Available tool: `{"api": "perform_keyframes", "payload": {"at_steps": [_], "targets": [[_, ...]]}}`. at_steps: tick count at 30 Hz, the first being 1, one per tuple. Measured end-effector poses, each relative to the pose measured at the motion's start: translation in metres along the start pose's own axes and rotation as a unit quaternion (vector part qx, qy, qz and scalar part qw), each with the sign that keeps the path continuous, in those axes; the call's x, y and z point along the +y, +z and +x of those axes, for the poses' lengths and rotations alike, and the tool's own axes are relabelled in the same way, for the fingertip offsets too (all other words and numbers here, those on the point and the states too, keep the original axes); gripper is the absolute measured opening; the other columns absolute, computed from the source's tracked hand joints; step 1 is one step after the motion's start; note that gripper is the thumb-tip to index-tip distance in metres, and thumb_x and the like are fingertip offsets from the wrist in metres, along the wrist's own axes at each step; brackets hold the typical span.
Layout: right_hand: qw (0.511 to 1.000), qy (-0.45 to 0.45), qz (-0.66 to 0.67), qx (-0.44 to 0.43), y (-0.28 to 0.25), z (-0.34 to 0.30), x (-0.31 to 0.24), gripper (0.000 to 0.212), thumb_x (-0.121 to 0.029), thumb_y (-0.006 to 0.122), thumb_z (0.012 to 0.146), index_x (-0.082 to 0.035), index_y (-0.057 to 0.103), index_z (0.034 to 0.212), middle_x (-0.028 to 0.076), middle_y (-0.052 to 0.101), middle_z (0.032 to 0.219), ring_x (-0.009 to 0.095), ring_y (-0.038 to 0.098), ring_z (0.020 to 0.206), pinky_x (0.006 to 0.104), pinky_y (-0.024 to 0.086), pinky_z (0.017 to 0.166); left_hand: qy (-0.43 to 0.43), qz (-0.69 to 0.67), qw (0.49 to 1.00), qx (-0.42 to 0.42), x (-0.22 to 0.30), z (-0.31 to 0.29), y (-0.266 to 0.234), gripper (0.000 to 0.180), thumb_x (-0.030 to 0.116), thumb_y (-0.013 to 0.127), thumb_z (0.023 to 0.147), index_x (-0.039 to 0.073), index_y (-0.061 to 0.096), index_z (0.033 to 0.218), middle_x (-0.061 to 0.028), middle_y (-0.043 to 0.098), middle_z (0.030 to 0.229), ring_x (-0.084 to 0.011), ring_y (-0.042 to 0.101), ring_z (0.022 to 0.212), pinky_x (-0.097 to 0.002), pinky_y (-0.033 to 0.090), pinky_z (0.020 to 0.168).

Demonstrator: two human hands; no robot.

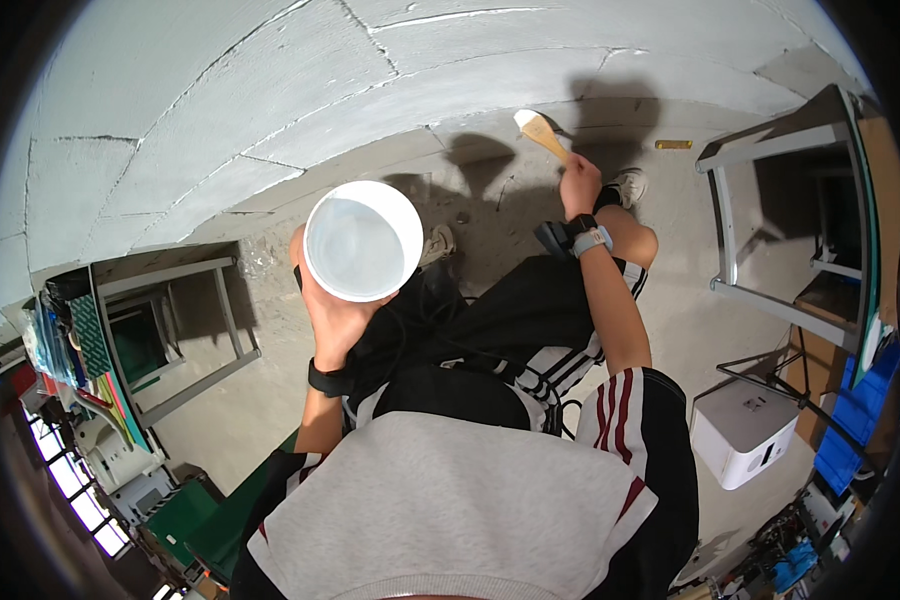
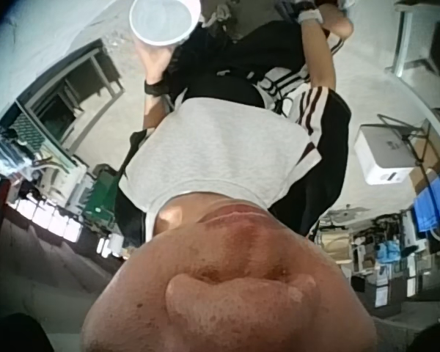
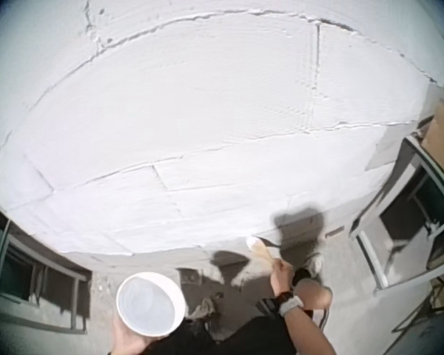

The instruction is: The recorder uses a wooden brush and a container of white paint to apply paint to a concrete block wall.

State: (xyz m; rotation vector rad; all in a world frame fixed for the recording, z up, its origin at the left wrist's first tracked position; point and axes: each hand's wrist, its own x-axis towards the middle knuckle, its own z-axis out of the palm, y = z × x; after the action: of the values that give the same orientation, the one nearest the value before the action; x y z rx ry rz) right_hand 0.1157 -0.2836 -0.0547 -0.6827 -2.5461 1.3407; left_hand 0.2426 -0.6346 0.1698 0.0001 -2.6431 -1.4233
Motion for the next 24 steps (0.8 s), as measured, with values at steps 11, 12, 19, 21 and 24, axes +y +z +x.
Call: {"api": "perform_keyframes", "payload": {"at_steps": [11, 12, 19, 21, 24], "targets": [[0.864, 0.238, 0.442, -0.041, 0.02, -0.021, -0.014, 0.024, -0.021, 0.054, 0.103, 0.0, 0.065, 0.098, 0.0, 0.05, 0.062, 0.01, 0.039, 0.043, 0.0272, 0.028, 0.04, -0.038, -0.107, 0.993, 0.0, -0.024, 0.001, -0.022, 0.11, 0.005, 0.093, 0.06, 0.005, 0.029, 0.149, -0.0137, 0.049, 0.143, -0.0274, 0.051, 0.131, -0.0404, 0.044, 0.109], [0.867, 0.237, 0.436, -0.044, 0.028, -0.025, -0.024, 0.024, -0.021, 0.054, 0.103, 0.0, 0.065, 0.098, 0.0, 0.05, 0.062, 0.01, 0.039, 0.043, 0.0272, 0.028, 0.04, -0.043, -0.112, 0.993, 0.004, -0.026, 0.003, -0.024, 0.11, 0.005, 0.093, 0.06, 0.005, 0.029, 0.149, -0.0137, 0.049, 0.143, -0.0274, 0.051, 0.131, -0.0404, 0.044, 0.109], [0.957, 0.121, 0.26, -0.03, 0.062, -0.045, -0.038, 0.028, -0.021, 0.056, 0.104, 0.002, 0.069, 0.112, -0.003, 0.045, 0.061, 0.007, 0.039, 0.048, 0.026, 0.028, 0.042, 0.006, -0.169, 0.985, 0.02, -0.035, 0.006, -0.036, 0.107, 0.007, 0.092, 0.062, 0.005, 0.03, 0.149, -0.0141, 0.047, 0.144, -0.0271, 0.05, 0.132, -0.0406, 0.043, 0.109], [0.971, 0.064, 0.218, -0.075, 0.067, -0.051, -0.035, 0.032, -0.025, 0.057, 0.104, 0.002, 0.071, 0.111, -0.005, 0.046, 0.059, 0.006, 0.04, 0.048, 0.0247, 0.03, 0.044, 0.001, -0.171, 0.985, 0.022, -0.039, 0.003, -0.039, 0.106, 0.007, 0.092, 0.063, 0.005, 0.03, 0.149, -0.0141, 0.047, 0.144, -0.0271, 0.05, 0.132, -0.0406, 0.043, 0.109], [0.979, 0.127, 0.157, -0.015, 0.059, -0.044, -0.01, 0.031, -0.022, 0.057, 0.1, 0.004, 0.072, 0.109, 0.008, 0.067, 0.077, 0.016, 0.057, 0.066, 0.036, 0.045, 0.062, 0.0, -0.142, 0.989, 0.031, -0.041, 0.0, -0.04, 0.106, 0.007, 0.092, 0.063, 0.005, 0.03, 0.149, -0.0141, 0.047, 0.144, -0.027, 0.051, 0.131, -0.0406, 0.044, 0.109]]}}
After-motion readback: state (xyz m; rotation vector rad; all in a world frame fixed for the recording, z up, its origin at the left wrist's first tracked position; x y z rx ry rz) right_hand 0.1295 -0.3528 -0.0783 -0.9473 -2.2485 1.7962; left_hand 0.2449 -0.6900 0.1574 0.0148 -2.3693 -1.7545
